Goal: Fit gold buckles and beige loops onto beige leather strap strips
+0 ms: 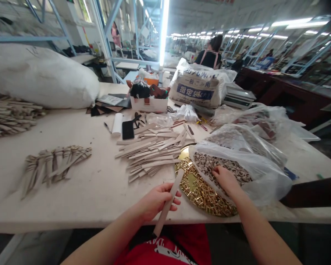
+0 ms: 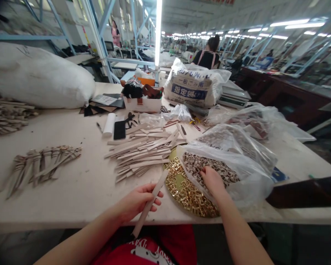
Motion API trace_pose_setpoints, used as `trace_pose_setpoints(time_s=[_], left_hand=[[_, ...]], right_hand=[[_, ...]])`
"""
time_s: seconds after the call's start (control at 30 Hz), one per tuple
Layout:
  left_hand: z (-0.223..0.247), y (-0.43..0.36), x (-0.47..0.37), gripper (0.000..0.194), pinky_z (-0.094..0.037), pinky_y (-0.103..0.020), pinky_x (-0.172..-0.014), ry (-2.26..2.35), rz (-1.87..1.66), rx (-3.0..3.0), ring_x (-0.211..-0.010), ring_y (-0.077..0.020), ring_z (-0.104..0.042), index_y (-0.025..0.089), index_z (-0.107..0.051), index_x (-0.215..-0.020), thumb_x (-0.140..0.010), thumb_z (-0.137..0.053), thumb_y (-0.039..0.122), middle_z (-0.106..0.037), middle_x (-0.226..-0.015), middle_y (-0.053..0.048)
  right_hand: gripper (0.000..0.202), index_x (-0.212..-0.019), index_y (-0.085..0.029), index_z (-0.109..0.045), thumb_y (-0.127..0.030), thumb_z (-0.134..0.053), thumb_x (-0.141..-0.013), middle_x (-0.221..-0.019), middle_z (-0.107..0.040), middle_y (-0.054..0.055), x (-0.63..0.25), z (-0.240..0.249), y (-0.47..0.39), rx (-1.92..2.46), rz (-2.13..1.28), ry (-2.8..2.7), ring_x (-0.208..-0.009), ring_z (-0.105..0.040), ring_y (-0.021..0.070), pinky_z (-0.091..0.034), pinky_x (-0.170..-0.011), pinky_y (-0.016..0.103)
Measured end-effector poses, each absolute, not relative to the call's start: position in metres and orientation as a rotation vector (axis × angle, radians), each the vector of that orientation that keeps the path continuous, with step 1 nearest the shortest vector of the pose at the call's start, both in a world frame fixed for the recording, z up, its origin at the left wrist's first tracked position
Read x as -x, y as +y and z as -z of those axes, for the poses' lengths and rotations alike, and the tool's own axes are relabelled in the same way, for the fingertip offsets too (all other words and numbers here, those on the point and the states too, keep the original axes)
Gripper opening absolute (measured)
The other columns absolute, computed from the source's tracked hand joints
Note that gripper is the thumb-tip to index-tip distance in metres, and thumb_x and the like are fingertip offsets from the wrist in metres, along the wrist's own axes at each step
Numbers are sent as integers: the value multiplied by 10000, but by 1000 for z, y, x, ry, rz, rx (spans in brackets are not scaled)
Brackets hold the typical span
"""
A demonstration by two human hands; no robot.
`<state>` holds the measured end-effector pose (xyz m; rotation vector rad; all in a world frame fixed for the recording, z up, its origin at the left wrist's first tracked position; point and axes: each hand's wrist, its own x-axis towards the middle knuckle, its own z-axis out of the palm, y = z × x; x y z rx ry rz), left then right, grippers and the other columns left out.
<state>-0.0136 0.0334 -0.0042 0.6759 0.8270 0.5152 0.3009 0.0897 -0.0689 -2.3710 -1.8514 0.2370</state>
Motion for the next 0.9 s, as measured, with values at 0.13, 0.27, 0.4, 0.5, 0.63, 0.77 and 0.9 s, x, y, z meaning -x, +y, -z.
trace_pose_setpoints(time_s=[0.13, 0.27, 0.4, 0.5, 0.63, 0.77, 0.9], left_hand=[[5, 33, 13, 328, -438, -201, -578, 819, -503, -728, -652, -84, -548, 151, -563, -976, -648, -546, 163, -589, -898, -44], [10, 31, 13, 320, -330, -166, -467, 881, -516, -929, -480, -48, -439, 130, -542, -957, -771, -498, 386, -572, -673, 1], [17, 32, 9, 359, -333, -179, -467, 913, -511, -1137, -469, -65, -424, 126, -545, -961, -792, -454, 429, -541, -595, 24], [15, 33, 4, 347, -354, -190, -487, 933, -537, -1272, -492, -81, -439, 141, -553, -999, -816, -419, 404, -532, -590, 29], [9, 33, 6, 335, -332, -195, -492, 1059, -519, -1502, -500, -97, -451, 173, -582, -995, -838, -382, 391, -537, -576, 28], [9, 29, 21, 293, -313, -202, -516, 1191, -451, -1705, -534, -111, -481, 186, -615, -898, -841, -371, 337, -544, -572, 20], [7, 28, 33, 246, -293, -216, -526, 1195, -321, -1887, -557, -120, -486, 197, -627, -798, -817, -406, 304, -571, -616, 3]], right_hand=[[156, -642, -177, -565, -300, -544, -735, -684, -601, 50, -305, 64, 88, 2355, -247, -1873, -620, -528, 172, -321, -568, 272], [205, -641, -177, -549, -350, -532, -750, -712, -579, 53, -293, 47, 75, 2187, -220, -1756, -689, -518, 185, -359, -645, 290], [250, -664, -181, -562, -424, -595, -712, -718, -600, 26, -250, 26, 51, 1753, -753, -1320, -633, -514, 147, -401, -642, 285], [269, -747, -196, -592, -432, -675, -648, -701, -610, -10, -209, 17, 37, 1422, -1250, -857, -547, -506, 98, -438, -564, 246], [341, -845, -204, -638, -354, -763, -566, -686, -614, -29, -176, 17, 25, 1214, -1496, -543, -539, -537, 70, -481, -565, 211], [299, -833, -205, -650, -345, -752, -589, -729, -639, -21, -169, 26, 17, 1261, -1498, -629, -569, -557, 73, -473, -600, 216], [278, -796, -174, -647, -361, -732, -609, -589, -617, -16, -164, 30, 8, 1381, -1467, -933, -563, -544, 106, -428, -586, 238]])
